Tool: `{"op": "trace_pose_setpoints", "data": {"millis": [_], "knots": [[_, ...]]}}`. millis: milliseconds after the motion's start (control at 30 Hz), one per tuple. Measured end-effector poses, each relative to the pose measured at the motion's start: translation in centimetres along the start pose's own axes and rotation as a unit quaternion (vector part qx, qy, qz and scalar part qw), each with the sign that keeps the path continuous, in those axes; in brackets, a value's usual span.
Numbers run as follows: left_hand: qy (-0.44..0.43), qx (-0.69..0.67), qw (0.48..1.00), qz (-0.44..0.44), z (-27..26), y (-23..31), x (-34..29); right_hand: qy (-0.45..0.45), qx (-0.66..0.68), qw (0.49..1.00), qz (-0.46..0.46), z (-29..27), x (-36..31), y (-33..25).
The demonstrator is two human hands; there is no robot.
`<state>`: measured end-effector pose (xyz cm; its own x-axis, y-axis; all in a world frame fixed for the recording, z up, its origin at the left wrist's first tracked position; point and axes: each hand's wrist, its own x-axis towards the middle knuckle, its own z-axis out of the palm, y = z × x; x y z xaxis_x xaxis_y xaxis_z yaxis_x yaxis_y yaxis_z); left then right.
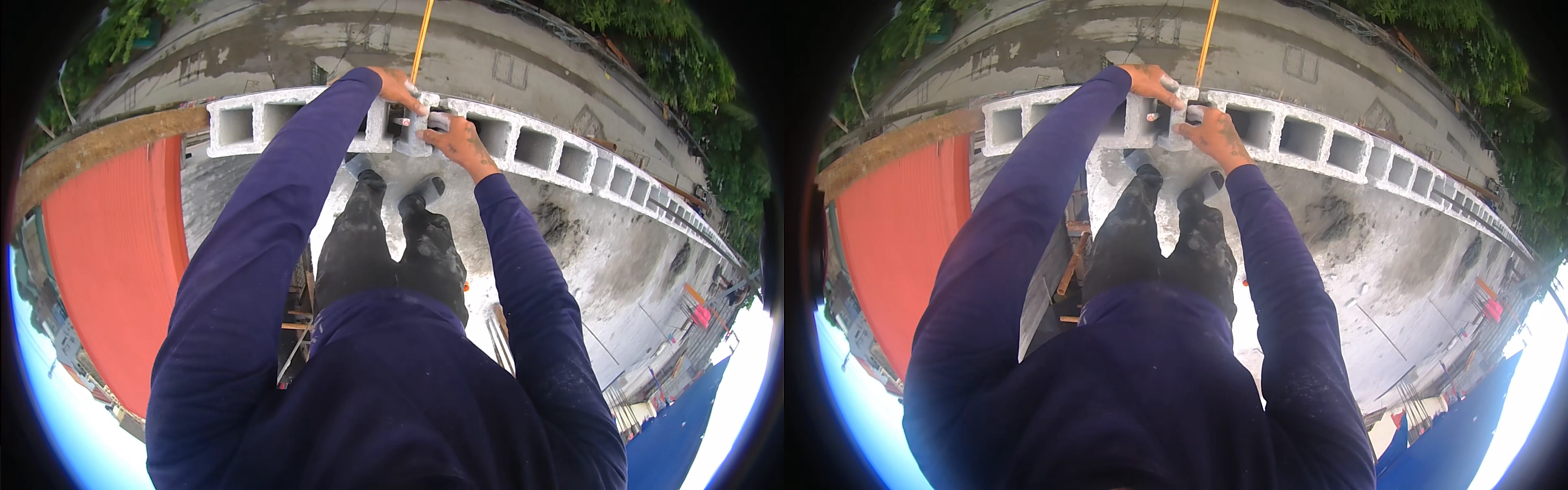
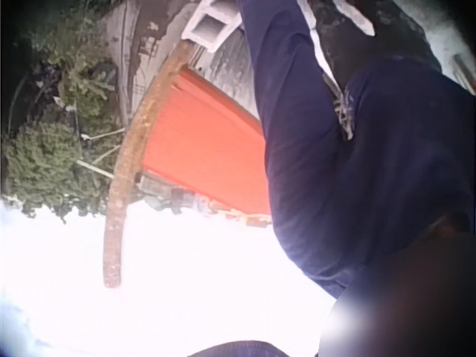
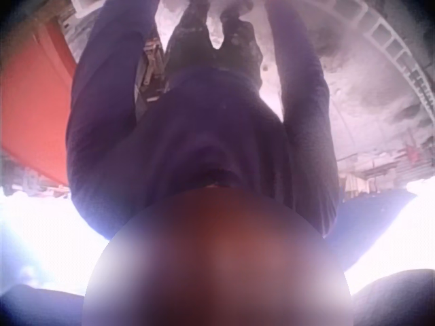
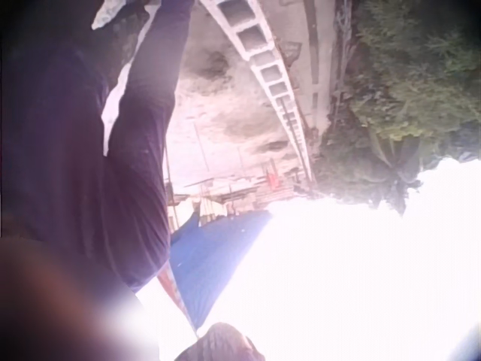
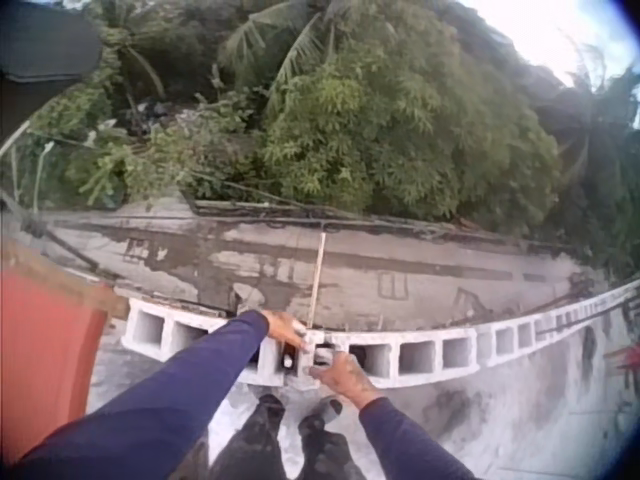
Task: The person places hollow concrete blocks onto a partially built wall, applies mortar with a trowel, and taps the blocks to align them. The person walks along the wall to reach different sections and continues laying blocks in sequence.
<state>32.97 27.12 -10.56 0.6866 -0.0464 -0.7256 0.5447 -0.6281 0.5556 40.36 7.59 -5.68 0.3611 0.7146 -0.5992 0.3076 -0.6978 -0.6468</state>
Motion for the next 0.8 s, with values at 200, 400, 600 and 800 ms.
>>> {"op": "trace_pose_setpoints", "data": {"millis": [200, 400, 600, 800], "knots": [[-0.003, -0.009, 1.000, -0.017, -0.5, 1.0, -1.4, 0.049, -0.072, 0.995, -0.044, 0.8, -0.4, -0.2], [-0.023, -0.024, 0.999, -0.020, -1.1, 1.7, -2.2, 0.107, -0.083, 0.990, -0.048, 1.8, 0.0, 0.0], [-0.027, -0.014, 0.999, -0.028, -1.1, 1.6, -2.0, 0.117, -0.096, 0.987, -0.050, 2.2, 0.4, 0.1], [-0.046, 0.025, 0.998, -0.020, -1.3, 1.1, -0.9, 0.115, -0.023, 0.993, -0.025, 0.5, -1.2, -0.8]]}}
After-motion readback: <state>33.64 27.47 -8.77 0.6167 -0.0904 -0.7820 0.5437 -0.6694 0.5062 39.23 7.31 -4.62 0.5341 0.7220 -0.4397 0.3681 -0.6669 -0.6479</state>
